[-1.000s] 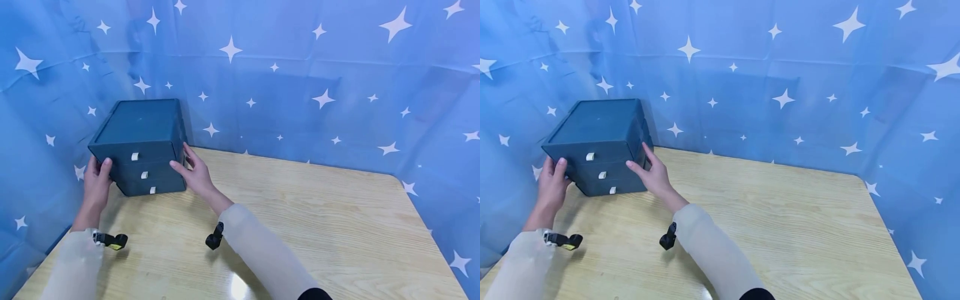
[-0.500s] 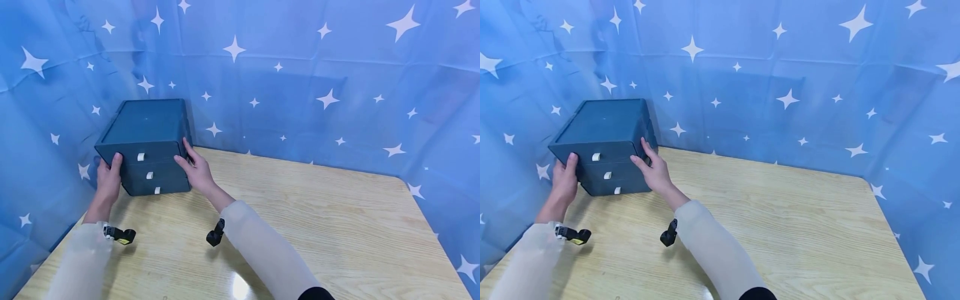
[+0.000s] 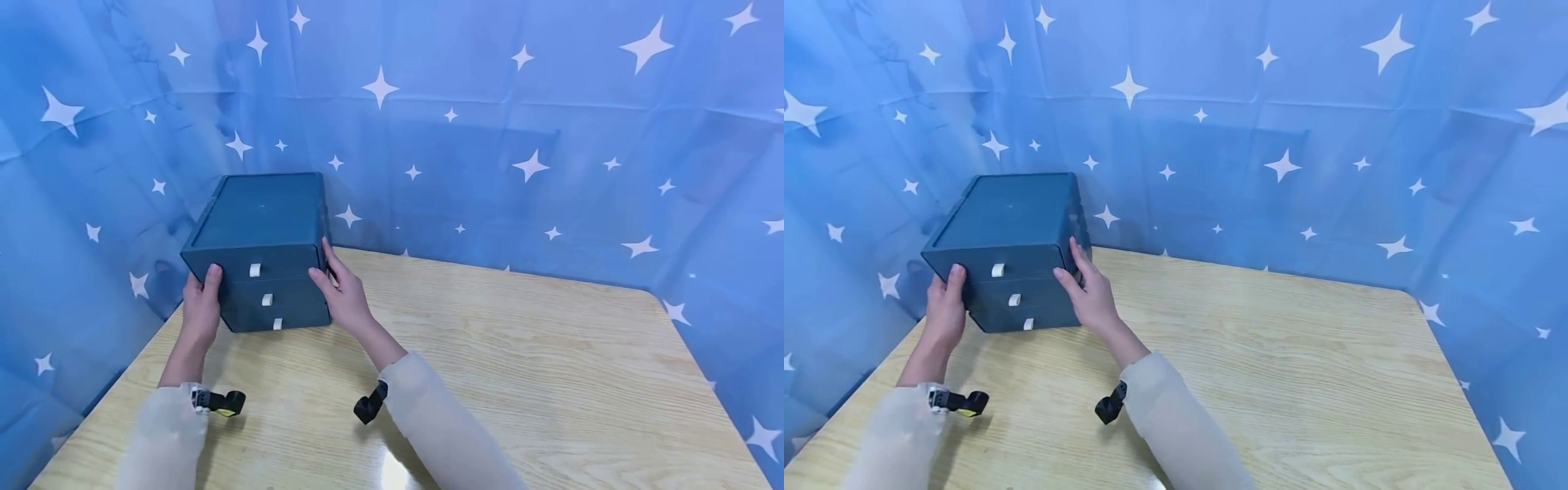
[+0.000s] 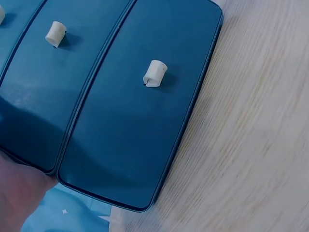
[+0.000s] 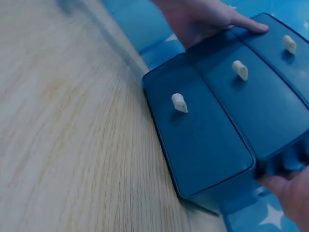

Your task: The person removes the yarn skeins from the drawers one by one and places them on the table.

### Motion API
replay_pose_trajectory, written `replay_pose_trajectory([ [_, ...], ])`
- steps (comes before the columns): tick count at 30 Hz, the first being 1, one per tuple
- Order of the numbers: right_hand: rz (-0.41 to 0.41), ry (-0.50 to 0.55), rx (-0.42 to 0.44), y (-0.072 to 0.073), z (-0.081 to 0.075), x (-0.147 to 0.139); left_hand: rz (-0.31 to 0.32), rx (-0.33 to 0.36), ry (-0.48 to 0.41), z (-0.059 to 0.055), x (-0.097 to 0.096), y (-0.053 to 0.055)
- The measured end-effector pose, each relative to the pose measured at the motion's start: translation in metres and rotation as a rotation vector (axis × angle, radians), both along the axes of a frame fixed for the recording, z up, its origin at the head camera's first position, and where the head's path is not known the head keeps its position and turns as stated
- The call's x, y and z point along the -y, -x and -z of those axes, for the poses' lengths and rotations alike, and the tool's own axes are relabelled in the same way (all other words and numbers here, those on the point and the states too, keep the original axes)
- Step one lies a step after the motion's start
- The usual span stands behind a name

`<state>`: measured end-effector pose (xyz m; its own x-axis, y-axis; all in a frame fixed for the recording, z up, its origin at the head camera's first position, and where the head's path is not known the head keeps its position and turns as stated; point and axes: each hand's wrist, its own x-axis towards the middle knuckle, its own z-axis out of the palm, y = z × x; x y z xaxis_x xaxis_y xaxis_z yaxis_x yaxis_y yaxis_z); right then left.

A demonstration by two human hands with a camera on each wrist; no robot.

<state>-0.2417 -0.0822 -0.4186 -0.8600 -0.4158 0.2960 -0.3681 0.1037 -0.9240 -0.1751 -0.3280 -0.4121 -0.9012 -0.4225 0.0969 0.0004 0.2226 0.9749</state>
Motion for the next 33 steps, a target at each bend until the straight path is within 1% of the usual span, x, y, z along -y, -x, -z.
replay_pose_trajectory([
  [6,0.012,-0.061,-0.059,-0.004,0.003,-0.010,-0.002,-0.039,-0.002,0.003,-0.012,0.002],
  [9,0.026,-0.103,-0.077,-0.008,0.005,-0.016,0.001,-0.035,-0.013,0.003,-0.016,0.001],
  [12,0.049,-0.143,-0.099,-0.010,0.005,-0.022,-0.010,-0.023,-0.034,0.002,-0.023,0.000],
  [16,0.071,-0.147,-0.127,-0.011,0.006,-0.032,-0.024,-0.024,-0.049,0.001,-0.034,0.001],
  [21,0.113,-0.134,-0.154,-0.012,0.009,-0.044,0.008,-0.006,-0.047,0.001,-0.045,0.003],
  [23,0.120,-0.125,-0.167,-0.013,0.010,-0.049,0.021,0.012,-0.049,0.001,-0.048,0.003],
  [26,0.123,-0.132,-0.182,-0.015,0.011,-0.057,0.030,0.020,-0.059,0.003,-0.055,0.001],
  [28,0.131,-0.129,-0.184,-0.017,0.012,-0.063,0.048,0.018,-0.051,0.003,-0.061,0.001],
  [30,0.148,-0.120,-0.183,-0.018,0.013,-0.070,0.071,-0.001,-0.054,0.003,-0.068,0.003],
  [33,0.180,-0.098,-0.191,-0.017,0.013,-0.081,0.117,-0.009,-0.034,0.001,-0.078,0.006],
])
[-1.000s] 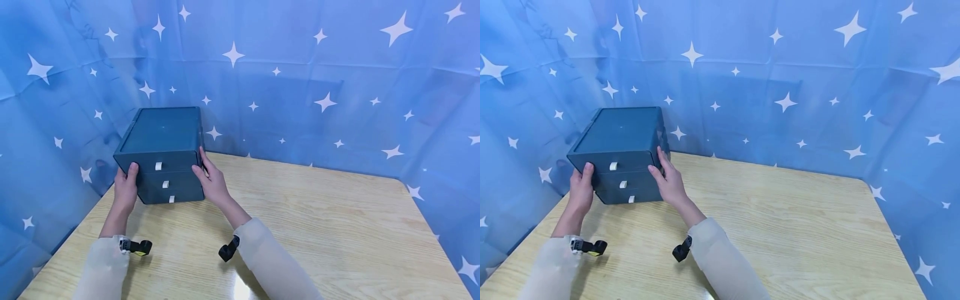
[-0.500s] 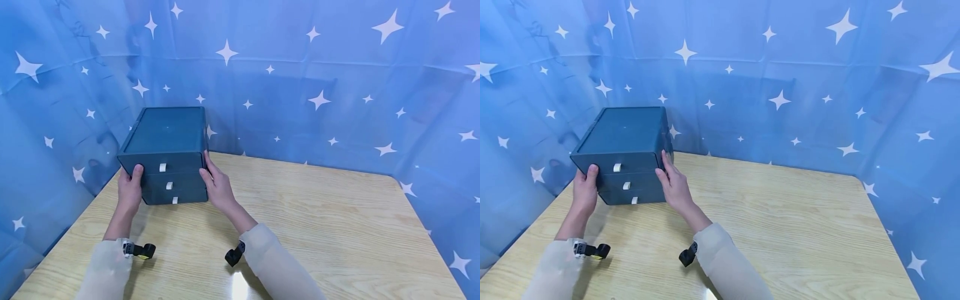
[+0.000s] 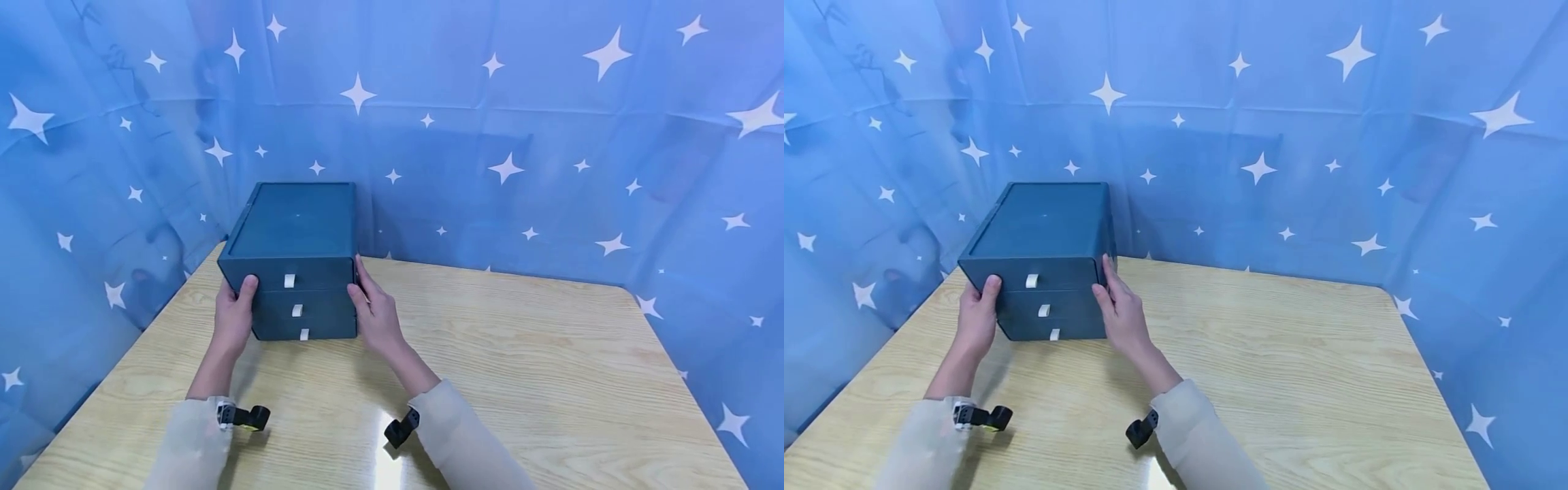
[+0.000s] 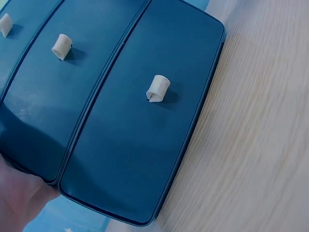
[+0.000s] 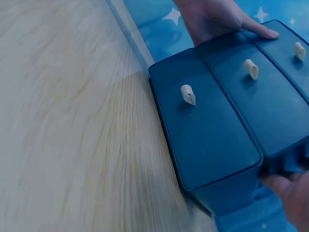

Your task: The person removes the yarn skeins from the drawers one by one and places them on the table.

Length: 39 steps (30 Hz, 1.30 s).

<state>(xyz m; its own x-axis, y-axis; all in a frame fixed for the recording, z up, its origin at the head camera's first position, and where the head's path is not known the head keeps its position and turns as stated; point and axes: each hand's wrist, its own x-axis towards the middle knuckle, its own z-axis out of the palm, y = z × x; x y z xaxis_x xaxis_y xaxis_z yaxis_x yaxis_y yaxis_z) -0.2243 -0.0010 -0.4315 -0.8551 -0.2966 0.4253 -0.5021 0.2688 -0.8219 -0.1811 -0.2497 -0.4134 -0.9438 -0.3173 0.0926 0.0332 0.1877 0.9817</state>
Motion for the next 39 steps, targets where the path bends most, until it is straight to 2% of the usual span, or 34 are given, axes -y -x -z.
replay_pose_trajectory([
  [5,0.044,-0.017,-0.006,0.001,0.002,-0.017,0.042,-0.013,0.013,0.002,-0.014,0.004],
  [18,0.117,-0.014,-0.027,-0.002,0.004,-0.070,0.136,-0.051,-0.018,0.011,-0.061,0.023],
  [22,0.144,-0.035,-0.041,-0.002,0.003,-0.085,0.160,-0.082,-0.018,0.012,-0.075,0.027],
  [31,0.188,-0.064,-0.041,-0.002,0.000,-0.116,0.195,-0.159,-0.012,0.014,-0.107,0.036],
  [39,0.201,-0.045,-0.016,0.005,0.002,-0.147,0.203,-0.151,-0.035,0.013,-0.139,0.043],
])
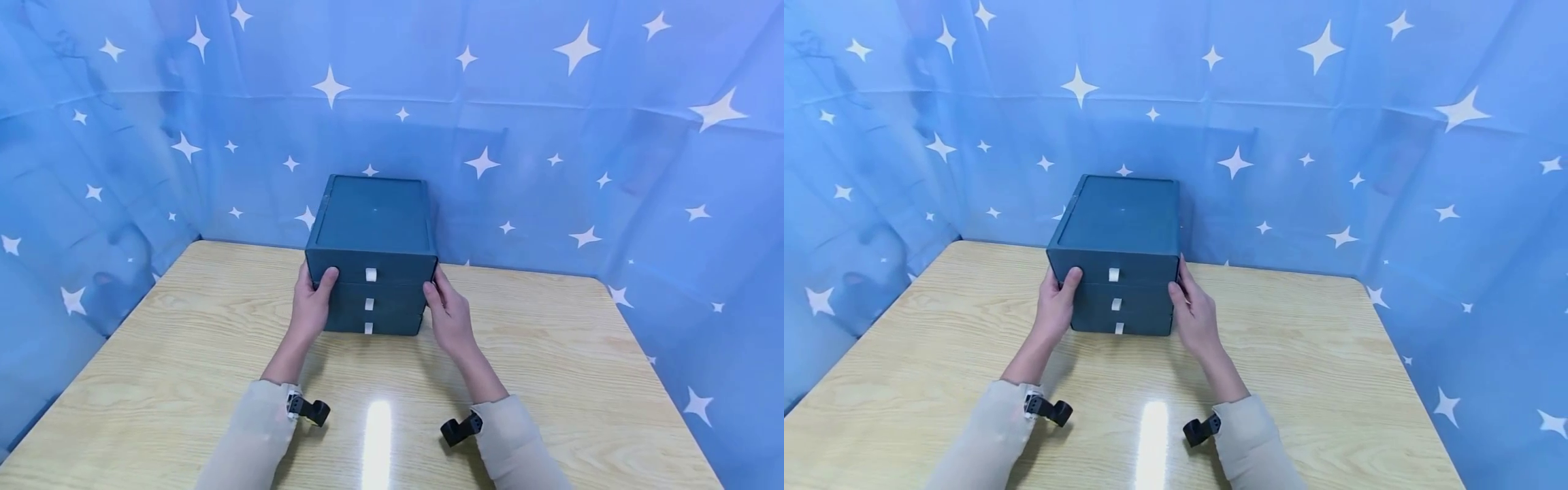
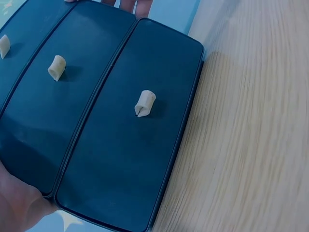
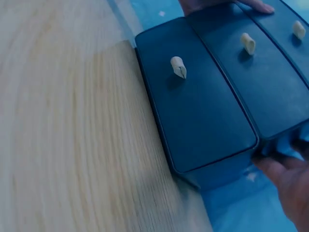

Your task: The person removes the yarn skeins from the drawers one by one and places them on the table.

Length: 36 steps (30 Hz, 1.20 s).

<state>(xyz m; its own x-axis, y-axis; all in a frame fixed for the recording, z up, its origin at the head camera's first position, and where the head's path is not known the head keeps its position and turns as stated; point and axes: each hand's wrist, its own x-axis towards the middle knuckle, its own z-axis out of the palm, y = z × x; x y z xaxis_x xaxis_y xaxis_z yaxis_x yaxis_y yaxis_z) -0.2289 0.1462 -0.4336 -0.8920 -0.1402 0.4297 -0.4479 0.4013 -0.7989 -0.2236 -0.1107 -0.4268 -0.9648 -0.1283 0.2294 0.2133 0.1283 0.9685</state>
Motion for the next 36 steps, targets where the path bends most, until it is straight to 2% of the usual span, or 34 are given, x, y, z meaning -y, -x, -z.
replay_pose_trajectory([
  [3,0.014,0.031,0.014,0.003,0.001,-0.011,-0.003,0.002,-0.001,0.000,-0.011,0.003],
  [5,0.026,0.039,0.029,-0.002,-0.008,-0.015,-0.003,-0.001,-0.005,0.000,-0.019,0.005],
  [10,0.042,0.071,0.079,-0.002,-0.011,-0.031,-0.007,-0.012,-0.004,-0.002,-0.036,0.007],
  [12,0.044,0.104,0.091,0.004,-0.004,-0.037,-0.008,-0.014,-0.001,-0.002,-0.041,0.007],
  [16,0.051,0.166,0.100,0.004,-0.004,-0.045,0.003,-0.031,-0.008,-0.001,-0.050,0.010],
  [22,0.086,0.193,0.115,0.003,-0.005,-0.059,0.020,-0.055,0.006,-0.002,-0.064,0.013],
  [32,0.122,0.233,0.124,0.002,-0.005,-0.069,0.045,-0.062,0.052,-0.002,-0.071,0.016],
  [36,0.123,0.218,0.127,0.002,-0.005,-0.072,0.060,-0.060,0.074,-0.002,-0.070,0.018],
])
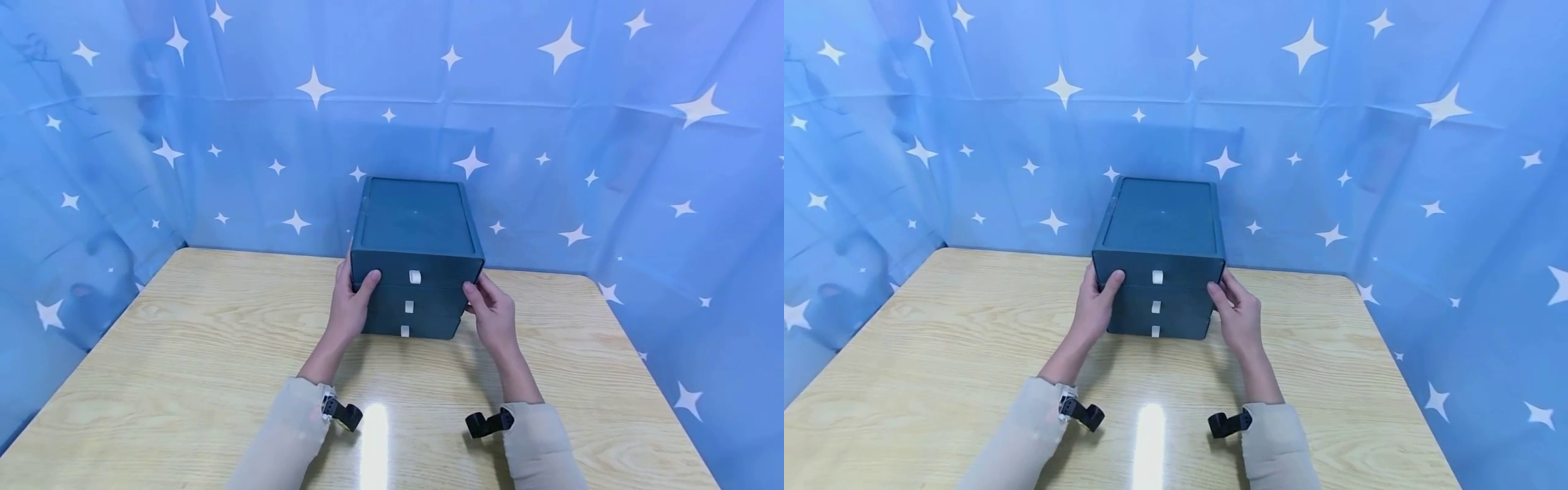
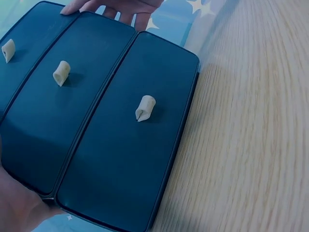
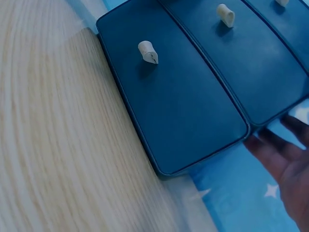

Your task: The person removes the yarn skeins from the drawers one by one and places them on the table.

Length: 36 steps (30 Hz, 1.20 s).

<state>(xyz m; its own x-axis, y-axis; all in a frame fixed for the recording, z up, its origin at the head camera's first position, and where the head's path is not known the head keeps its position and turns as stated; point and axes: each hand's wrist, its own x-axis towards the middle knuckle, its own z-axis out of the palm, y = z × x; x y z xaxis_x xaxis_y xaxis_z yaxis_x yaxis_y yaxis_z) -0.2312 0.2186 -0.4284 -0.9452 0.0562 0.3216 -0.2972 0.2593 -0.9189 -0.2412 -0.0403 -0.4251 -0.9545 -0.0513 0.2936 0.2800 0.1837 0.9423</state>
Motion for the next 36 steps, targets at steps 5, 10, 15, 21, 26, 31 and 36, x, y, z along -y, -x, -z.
replay_pose_trajectory([
  [5,-0.039,-0.058,0.016,-0.001,-0.003,-0.004,-0.004,0.006,0.000,0.000,0.005,-0.001],
  [10,-0.073,-0.017,-0.012,-0.001,-0.012,-0.005,0.003,-0.010,0.024,-0.003,0.010,-0.003],
  [15,-0.118,0.051,-0.052,-0.007,-0.033,-0.001,-0.084,-0.089,0.130,-0.010,0.013,-0.010],
  [21,-0.135,0.162,-0.042,-0.010,-0.057,0.004,-0.347,-0.490,0.188,-0.029,0.007,-0.024],
  [26,-0.129,0.301,0.015,-0.001,-0.066,0.006,-0.280,-0.704,0.186,-0.040,-0.005,-0.032],
  [31,-0.166,0.363,0.046,0.010,-0.068,0.008,-0.189,-0.647,0.263,-0.039,-0.020,-0.036],
  [36,-0.200,0.355,0.038,0.016,-0.067,0.009,-0.230,-0.642,0.401,-0.037,-0.035,-0.036],
])
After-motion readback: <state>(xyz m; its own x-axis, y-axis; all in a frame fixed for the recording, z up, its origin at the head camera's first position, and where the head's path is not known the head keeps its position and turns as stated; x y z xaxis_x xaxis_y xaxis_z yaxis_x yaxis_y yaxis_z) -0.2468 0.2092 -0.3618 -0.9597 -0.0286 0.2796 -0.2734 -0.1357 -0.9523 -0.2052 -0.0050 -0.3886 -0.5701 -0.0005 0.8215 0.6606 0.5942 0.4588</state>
